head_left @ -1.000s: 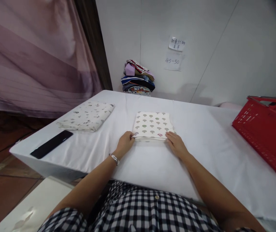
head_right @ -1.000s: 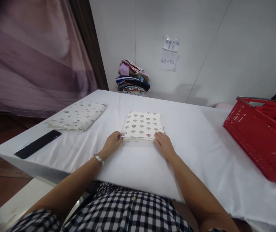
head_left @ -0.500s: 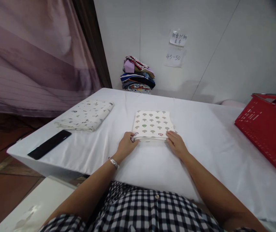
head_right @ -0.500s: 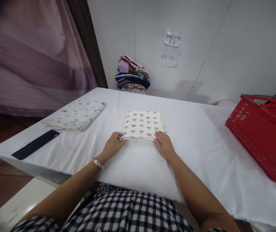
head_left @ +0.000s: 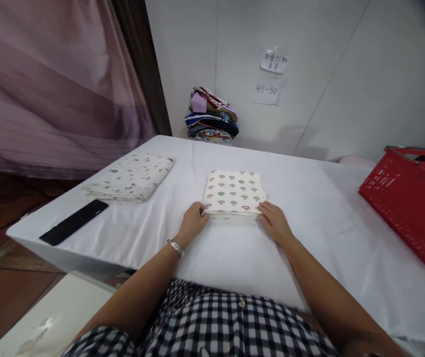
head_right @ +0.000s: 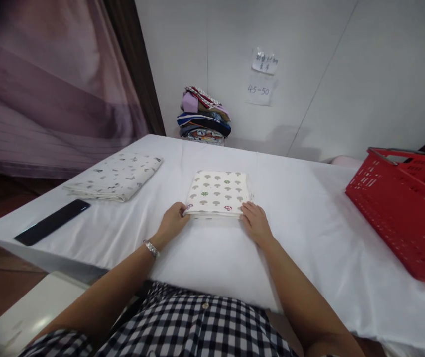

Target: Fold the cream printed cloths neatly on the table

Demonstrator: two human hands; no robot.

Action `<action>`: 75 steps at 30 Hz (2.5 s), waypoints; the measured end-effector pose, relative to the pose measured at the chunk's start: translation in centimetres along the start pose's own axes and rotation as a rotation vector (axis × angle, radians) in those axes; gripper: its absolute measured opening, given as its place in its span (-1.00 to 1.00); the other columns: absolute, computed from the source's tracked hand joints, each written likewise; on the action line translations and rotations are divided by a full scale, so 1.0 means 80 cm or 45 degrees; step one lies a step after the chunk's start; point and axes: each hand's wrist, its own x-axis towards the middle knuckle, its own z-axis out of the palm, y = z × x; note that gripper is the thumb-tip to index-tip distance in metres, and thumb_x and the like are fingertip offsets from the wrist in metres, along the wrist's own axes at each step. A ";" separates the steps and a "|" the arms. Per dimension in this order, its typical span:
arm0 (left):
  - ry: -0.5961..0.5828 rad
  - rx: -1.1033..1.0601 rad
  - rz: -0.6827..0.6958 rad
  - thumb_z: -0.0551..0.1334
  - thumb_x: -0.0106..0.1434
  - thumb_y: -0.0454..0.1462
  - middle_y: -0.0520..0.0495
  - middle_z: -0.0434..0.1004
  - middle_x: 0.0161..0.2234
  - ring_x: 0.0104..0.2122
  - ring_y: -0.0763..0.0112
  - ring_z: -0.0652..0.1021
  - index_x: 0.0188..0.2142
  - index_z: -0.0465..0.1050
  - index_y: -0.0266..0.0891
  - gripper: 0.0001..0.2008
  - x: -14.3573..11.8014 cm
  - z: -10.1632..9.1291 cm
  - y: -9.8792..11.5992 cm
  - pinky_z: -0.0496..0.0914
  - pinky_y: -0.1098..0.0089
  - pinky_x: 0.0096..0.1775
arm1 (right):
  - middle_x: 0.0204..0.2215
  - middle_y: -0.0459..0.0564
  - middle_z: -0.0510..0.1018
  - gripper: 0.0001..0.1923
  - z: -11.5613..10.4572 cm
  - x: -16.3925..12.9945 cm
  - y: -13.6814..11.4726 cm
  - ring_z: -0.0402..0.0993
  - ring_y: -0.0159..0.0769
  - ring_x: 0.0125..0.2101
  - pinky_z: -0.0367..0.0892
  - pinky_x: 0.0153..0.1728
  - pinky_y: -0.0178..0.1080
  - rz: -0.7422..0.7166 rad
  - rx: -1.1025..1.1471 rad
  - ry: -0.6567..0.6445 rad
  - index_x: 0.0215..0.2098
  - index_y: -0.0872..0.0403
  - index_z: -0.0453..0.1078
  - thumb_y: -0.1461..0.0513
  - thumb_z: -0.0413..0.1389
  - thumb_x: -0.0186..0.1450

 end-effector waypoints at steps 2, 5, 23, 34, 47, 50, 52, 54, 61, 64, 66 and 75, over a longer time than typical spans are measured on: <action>-0.009 0.060 0.024 0.13 0.10 -0.28 -0.01 0.44 -0.37 -0.38 0.34 0.45 -0.33 0.31 -0.18 -0.89 -0.001 -0.001 -0.002 0.33 0.35 -0.34 | 0.04 0.07 0.45 -0.65 -0.001 0.001 -0.001 0.26 -0.10 0.13 0.18 0.09 0.05 0.000 -0.012 -0.002 0.03 0.04 0.38 0.16 -0.08 0.36; 0.042 0.148 0.225 0.15 0.12 -0.27 -0.16 0.42 -0.06 -0.06 0.19 0.44 -0.10 0.32 -0.21 -0.69 -0.003 -0.001 0.000 0.35 0.23 -0.08 | 0.07 0.09 0.43 -0.65 -0.003 0.002 -0.008 0.23 -0.11 0.15 0.15 0.11 0.04 -0.020 -0.047 0.043 0.05 0.06 0.36 0.17 -0.07 0.36; -0.162 0.022 0.525 -0.01 0.32 -0.13 -0.08 0.34 0.15 0.22 0.25 0.21 0.04 0.39 -0.11 -0.63 0.016 0.007 0.006 0.08 0.11 0.22 | 0.17 0.09 0.30 -0.59 -0.006 0.013 -0.043 0.12 -0.10 0.21 -0.02 0.20 0.13 -0.058 -0.149 -0.150 0.16 0.05 0.25 0.19 -0.08 0.36; -0.175 -0.226 -0.189 0.24 0.10 -0.02 -0.31 0.39 0.08 0.00 0.08 0.47 0.14 0.16 -0.24 -0.33 0.066 0.017 0.000 0.34 0.17 -0.02 | 0.18 0.10 0.28 -0.52 0.005 0.015 -0.032 0.14 -0.10 0.20 0.06 0.18 0.11 -0.074 -0.160 -0.204 0.21 0.07 0.19 0.28 -0.06 0.32; -0.098 -0.327 -0.266 0.32 0.01 -0.19 -0.27 0.41 0.04 -0.11 0.17 0.53 0.16 0.14 -0.22 -0.28 0.183 -0.007 -0.008 0.43 0.27 -0.14 | 0.16 0.08 0.33 -0.51 0.012 0.028 -0.106 0.24 -0.17 0.14 0.18 0.12 -0.04 -0.229 0.141 -0.285 0.19 0.06 0.22 0.19 -0.02 0.28; -0.119 -0.239 -0.334 0.33 -0.01 -0.05 -0.33 0.44 -0.01 -0.10 0.07 0.52 0.13 0.18 -0.29 -0.24 0.182 -0.008 -0.011 0.40 0.18 -0.09 | 0.11 0.03 0.39 -0.58 0.010 0.052 -0.077 0.30 -0.23 0.11 0.23 0.09 -0.08 -0.130 0.293 -0.092 0.13 -0.01 0.30 0.17 -0.06 0.32; -0.163 -0.166 -0.311 0.33 -0.05 0.01 -0.33 0.46 -0.03 -0.10 0.05 0.52 0.09 0.22 -0.31 -0.23 0.176 -0.010 -0.011 0.38 0.17 -0.08 | 0.11 0.03 0.39 -0.61 0.008 0.076 -0.034 0.27 -0.21 0.13 0.18 0.13 -0.04 0.068 0.279 0.047 0.09 -0.01 0.34 0.16 -0.06 0.32; -0.208 -0.110 -0.277 0.34 -0.06 0.00 -0.30 0.47 -0.05 -0.12 0.07 0.52 0.05 0.28 -0.30 -0.28 0.172 -0.012 -0.009 0.39 0.20 -0.10 | 0.12 0.11 0.37 -0.60 0.007 0.103 0.014 0.24 -0.14 0.15 0.13 0.16 -0.02 0.332 0.236 0.097 0.06 0.07 0.38 0.16 -0.02 0.29; -0.232 -0.248 -0.121 0.36 -0.07 -0.15 -0.13 0.54 -0.23 -0.28 0.23 0.53 -0.02 0.36 -0.23 -0.41 0.189 -0.006 -0.015 0.43 0.29 -0.21 | 0.03 0.20 0.45 -0.47 0.005 0.168 0.093 0.41 -0.05 -0.01 0.33 -0.02 -0.07 0.904 0.441 -0.274 0.09 0.13 0.35 0.10 0.13 0.19; -0.193 -0.291 -0.082 0.38 -0.09 -0.18 -0.11 0.52 -0.20 -0.25 0.26 0.53 0.01 0.34 -0.22 -0.37 0.212 0.000 -0.011 0.42 0.31 -0.18 | -0.01 0.17 0.46 -0.40 -0.005 0.147 0.083 0.44 -0.10 -0.07 0.35 -0.09 -0.17 0.968 0.545 -0.338 0.10 0.13 0.34 0.12 0.20 0.11; -0.155 -0.308 -0.043 0.39 -0.08 -0.19 -0.14 0.49 -0.14 -0.20 0.25 0.52 0.04 0.31 -0.22 -0.34 0.228 0.006 -0.002 0.41 0.30 -0.14 | -0.06 0.12 0.47 -0.34 -0.014 0.117 0.069 0.45 -0.16 -0.13 0.35 -0.12 -0.20 1.045 0.636 -0.354 0.15 0.10 0.30 0.12 0.21 0.09; 0.019 0.002 0.438 0.22 0.14 -0.23 -0.23 0.37 0.07 0.11 0.09 0.34 0.02 0.35 -0.26 -0.57 0.178 0.043 0.046 0.20 0.08 0.14 | -0.29 -0.06 0.49 -0.39 -0.034 0.012 0.012 0.43 -0.28 -0.34 0.35 -0.22 -0.19 1.004 0.484 -0.170 0.21 -0.02 0.19 0.04 0.09 0.21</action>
